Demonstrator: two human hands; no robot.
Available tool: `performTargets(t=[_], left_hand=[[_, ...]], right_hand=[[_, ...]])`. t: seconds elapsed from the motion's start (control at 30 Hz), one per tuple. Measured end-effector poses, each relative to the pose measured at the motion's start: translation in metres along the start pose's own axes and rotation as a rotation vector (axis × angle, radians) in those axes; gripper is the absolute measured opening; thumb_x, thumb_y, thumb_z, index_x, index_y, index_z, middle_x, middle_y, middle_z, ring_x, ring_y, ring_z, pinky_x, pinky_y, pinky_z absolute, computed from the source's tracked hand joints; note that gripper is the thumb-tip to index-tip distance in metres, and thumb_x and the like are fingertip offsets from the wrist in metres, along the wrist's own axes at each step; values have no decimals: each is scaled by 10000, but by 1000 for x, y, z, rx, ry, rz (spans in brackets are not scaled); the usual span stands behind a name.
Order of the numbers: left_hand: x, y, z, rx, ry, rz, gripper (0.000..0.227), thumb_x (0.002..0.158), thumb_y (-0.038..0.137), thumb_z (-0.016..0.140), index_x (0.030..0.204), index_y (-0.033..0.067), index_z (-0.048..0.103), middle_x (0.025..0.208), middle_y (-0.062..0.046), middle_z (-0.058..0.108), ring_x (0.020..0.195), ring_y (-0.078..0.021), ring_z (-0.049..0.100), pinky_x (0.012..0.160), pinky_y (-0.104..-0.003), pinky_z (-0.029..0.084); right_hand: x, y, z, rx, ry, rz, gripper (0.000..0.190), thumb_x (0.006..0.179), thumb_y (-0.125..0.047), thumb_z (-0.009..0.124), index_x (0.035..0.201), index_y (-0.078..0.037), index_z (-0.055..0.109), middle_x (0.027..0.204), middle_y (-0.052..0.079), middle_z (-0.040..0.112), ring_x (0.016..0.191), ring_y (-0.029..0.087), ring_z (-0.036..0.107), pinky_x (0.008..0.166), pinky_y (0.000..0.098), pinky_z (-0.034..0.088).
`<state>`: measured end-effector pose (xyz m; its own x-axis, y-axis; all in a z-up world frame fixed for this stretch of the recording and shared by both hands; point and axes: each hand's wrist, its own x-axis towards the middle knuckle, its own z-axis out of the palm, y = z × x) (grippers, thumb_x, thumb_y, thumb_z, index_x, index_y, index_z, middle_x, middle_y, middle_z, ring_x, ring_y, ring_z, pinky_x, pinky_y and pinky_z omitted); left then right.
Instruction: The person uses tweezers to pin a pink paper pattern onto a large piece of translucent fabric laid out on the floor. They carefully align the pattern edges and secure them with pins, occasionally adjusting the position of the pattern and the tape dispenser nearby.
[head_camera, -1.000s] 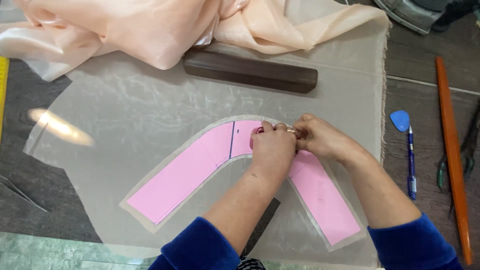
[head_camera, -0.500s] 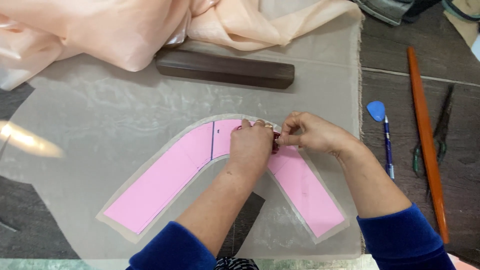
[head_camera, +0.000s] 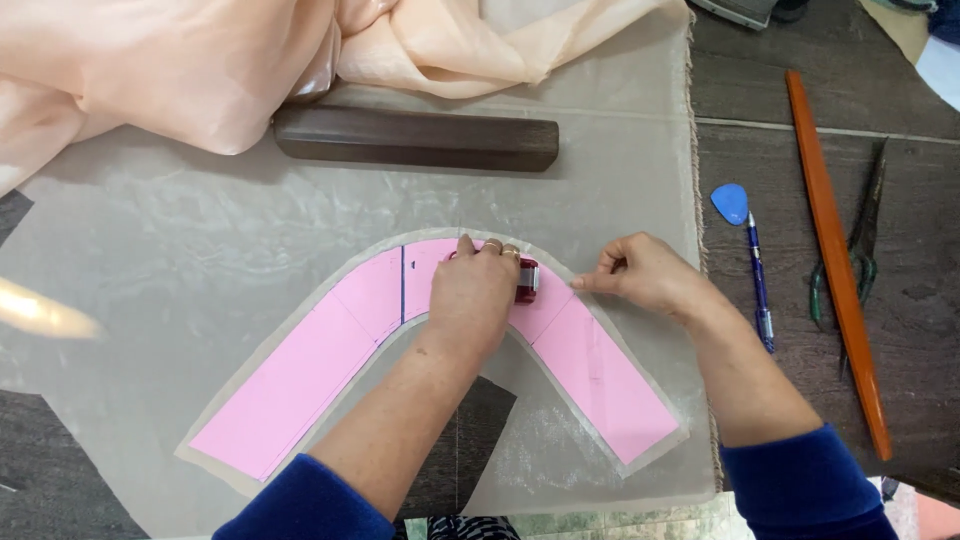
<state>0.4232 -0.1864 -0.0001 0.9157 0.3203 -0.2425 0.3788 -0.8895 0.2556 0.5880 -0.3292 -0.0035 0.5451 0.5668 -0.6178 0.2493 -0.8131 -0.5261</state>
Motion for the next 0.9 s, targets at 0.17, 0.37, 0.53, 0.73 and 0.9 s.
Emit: performTargets(t=[0.17, 0.37, 0.53, 0.73, 0.9], left_hand=[[-10, 2, -29, -11, -49, 36, 484, 781, -55, 643, 1238, 100, 603, 1134, -163, 667, 1162, -445, 562, 766, -573, 549], [-11, -2, -28, -34, -62, 59, 422, 816, -44, 612, 1202, 126, 591, 1121, -154, 675, 1144, -431, 580, 779, -543, 556], [-11, -2, -28, -21, -56, 67, 404, 805, -48, 615, 1175, 109, 574, 1111, -159, 678, 1134, -431, 587, 779, -519, 558], [-11, -7, -28, -30, -63, 57, 368, 817, -58, 605, 1154, 84, 562, 1121, -163, 679, 1158, -420, 579, 824, -504, 548], [14, -23, 22, 18, -204, 24, 747, 741, -58, 631, 1380, 142, 300, 1076, -95, 636, 1376, -312, 363, 638, -416, 540]], right_hand=[[-13, -28, 7, -98, 132, -25, 306, 732, -242, 822, 619, -6, 663, 587, 95, 582, 566, 196, 553, 469, 268, 417], [-15, -38, 15, -235, 274, -122, 319, 750, -270, 823, 602, -55, 638, 625, 54, 545, 570, 191, 578, 462, 256, 440], [-19, -38, 7, -370, 415, -214, 302, 792, -221, 784, 612, -78, 588, 660, 47, 521, 592, 239, 590, 494, 295, 449], [-50, -35, -29, -47, 378, -270, 313, 795, -225, 793, 669, -7, 606, 659, 118, 536, 640, 227, 550, 571, 328, 433], [-99, -41, -40, 448, 43, -164, 432, 965, -289, 529, 602, -57, 557, 829, 81, 693, 891, 163, 644, 776, 322, 469]])
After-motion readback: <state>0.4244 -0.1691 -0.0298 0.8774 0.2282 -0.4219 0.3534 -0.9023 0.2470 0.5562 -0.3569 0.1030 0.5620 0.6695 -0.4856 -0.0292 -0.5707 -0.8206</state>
